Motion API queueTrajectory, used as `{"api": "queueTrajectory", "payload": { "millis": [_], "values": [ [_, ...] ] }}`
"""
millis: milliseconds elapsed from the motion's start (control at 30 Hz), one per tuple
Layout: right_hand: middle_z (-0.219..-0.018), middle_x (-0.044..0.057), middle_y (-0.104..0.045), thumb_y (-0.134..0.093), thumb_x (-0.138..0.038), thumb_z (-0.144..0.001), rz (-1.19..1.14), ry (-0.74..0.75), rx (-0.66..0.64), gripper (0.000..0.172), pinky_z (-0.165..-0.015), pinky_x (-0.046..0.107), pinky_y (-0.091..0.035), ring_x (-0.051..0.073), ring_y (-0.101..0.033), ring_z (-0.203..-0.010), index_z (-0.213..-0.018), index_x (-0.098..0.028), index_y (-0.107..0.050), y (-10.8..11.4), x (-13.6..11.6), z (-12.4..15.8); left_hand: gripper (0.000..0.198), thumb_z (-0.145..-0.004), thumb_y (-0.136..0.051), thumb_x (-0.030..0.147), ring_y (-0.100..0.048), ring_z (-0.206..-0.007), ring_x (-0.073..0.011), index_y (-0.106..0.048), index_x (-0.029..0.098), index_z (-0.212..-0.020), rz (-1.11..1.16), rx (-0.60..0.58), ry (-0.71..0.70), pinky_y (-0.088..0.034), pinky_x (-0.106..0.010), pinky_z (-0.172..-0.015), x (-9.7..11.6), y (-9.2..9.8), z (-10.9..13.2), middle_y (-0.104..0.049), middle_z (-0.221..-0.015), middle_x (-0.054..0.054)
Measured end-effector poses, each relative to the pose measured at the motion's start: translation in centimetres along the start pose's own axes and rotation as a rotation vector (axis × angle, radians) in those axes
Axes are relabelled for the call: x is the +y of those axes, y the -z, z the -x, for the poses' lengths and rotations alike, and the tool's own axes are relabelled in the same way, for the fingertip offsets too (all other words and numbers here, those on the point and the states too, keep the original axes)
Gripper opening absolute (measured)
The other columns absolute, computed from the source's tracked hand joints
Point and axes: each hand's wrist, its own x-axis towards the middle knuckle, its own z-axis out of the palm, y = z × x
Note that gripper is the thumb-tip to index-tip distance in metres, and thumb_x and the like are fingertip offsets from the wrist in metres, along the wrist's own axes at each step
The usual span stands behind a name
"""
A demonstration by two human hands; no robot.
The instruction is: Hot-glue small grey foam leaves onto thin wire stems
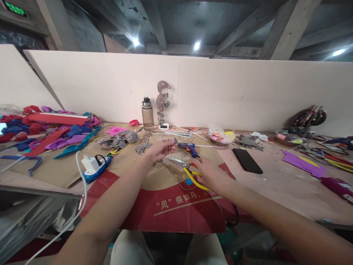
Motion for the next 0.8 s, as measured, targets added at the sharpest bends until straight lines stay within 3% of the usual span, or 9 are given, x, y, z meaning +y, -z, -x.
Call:
{"api": "queueTrajectory", "payload": {
  "millis": [167, 367, 467, 567, 633, 733, 800],
  "values": [
    [-0.106, 0.015, -0.059, -0.057, -0.008, -0.079, 0.116, -0.086, 0.025, 0.043, -0.084, 0.033, -0.042, 0.026, -0.059, -0.096, -0.122, -0.014, -0.058, 2.0, 1.7, 1.8, 0.022, -0.069, -0.081, 0.021, -0.059, -0.061, -0.0078, -0.063, 0.013, -0.078, 0.118, 0.001, -0.109, -0.049, -0.019, -0.059, 0.8, 0.8, 0.5, -0.065, -0.076, -0.002],
    [-0.104, 0.014, -0.06, -0.06, -0.011, -0.08, 0.175, -0.117, 0.036, 0.038, -0.083, 0.033, -0.041, 0.027, -0.058, -0.099, -0.117, -0.014, -0.058, 2.8, 2.6, 2.4, 0.02, -0.065, -0.082, 0.026, -0.058, -0.071, -0.0105, -0.071, 0.015, -0.077, -0.512, -0.155, 0.033, -0.044, -0.02, -0.065, 0.1, -0.8, 1.2, -0.066, -0.079, -0.002],
    [-0.103, 0.014, -0.061, -0.06, -0.012, -0.08, 0.172, -0.142, 0.052, 0.037, -0.081, 0.032, -0.041, 0.027, -0.058, -0.096, -0.117, -0.013, -0.058, 2.9, 2.1, 1.9, 0.019, -0.067, -0.08, 0.03, -0.056, -0.073, -0.0114, -0.071, 0.017, -0.075, -0.63, -0.217, 0.013, -0.043, -0.02, -0.064, -0.5, -1.9, 1.4, -0.067, -0.085, -0.003],
    [-0.104, 0.015, -0.061, -0.06, -0.013, -0.08, 0.182, -0.131, 0.071, 0.038, -0.082, 0.033, -0.042, 0.027, -0.058, -0.096, -0.119, -0.013, -0.058, 2.9, 2.1, 1.4, 0.023, -0.068, -0.08, 0.034, -0.057, -0.068, -0.0115, -0.068, 0.015, -0.075, -0.589, -0.354, 0.153, -0.042, -0.022, -0.059, -1.0, -2.5, 1.6, -0.068, -0.088, -0.007],
    [-0.106, 0.016, -0.061, -0.059, -0.012, -0.08, 0.2, -0.106, 0.077, 0.04, -0.084, 0.034, -0.042, 0.028, -0.059, -0.098, -0.12, -0.012, -0.058, 2.8, 2.9, 1.3, 0.026, -0.068, -0.081, 0.034, -0.056, -0.062, -0.0103, -0.067, 0.014, -0.078, -0.468, -0.43, 0.207, -0.039, -0.021, -0.055, -0.9, -2.2, 1.8, -0.067, -0.08, -0.006],
    [-0.11, 0.017, -0.062, -0.058, -0.012, -0.081, 0.256, -0.045, 0.088, 0.048, -0.086, 0.035, -0.043, 0.028, -0.058, -0.101, -0.129, -0.012, -0.053, 2.5, 5.3, 1.9, 0.03, -0.064, -0.084, 0.032, -0.048, -0.054, -0.0058, -0.065, 0.013, -0.078, -0.257, -0.393, 0.107, -0.035, -0.019, -0.052, -0.1, -1.1, 2.0, -0.062, -0.072, -0.002],
    [-0.113, 0.018, -0.062, -0.057, -0.016, -0.085, 0.301, -0.028, 0.099, 0.052, -0.088, 0.037, -0.043, 0.029, -0.059, -0.103, -0.136, -0.013, -0.048, 2.4, 7.3, 2.8, 0.03, -0.064, -0.083, 0.034, -0.047, -0.053, -0.0056, -0.064, 0.014, -0.075, -0.266, -0.412, 0.072, -0.034, -0.019, -0.051, 0.9, -0.6, 2.2, -0.063, -0.073, -0.002]
  ]
}}
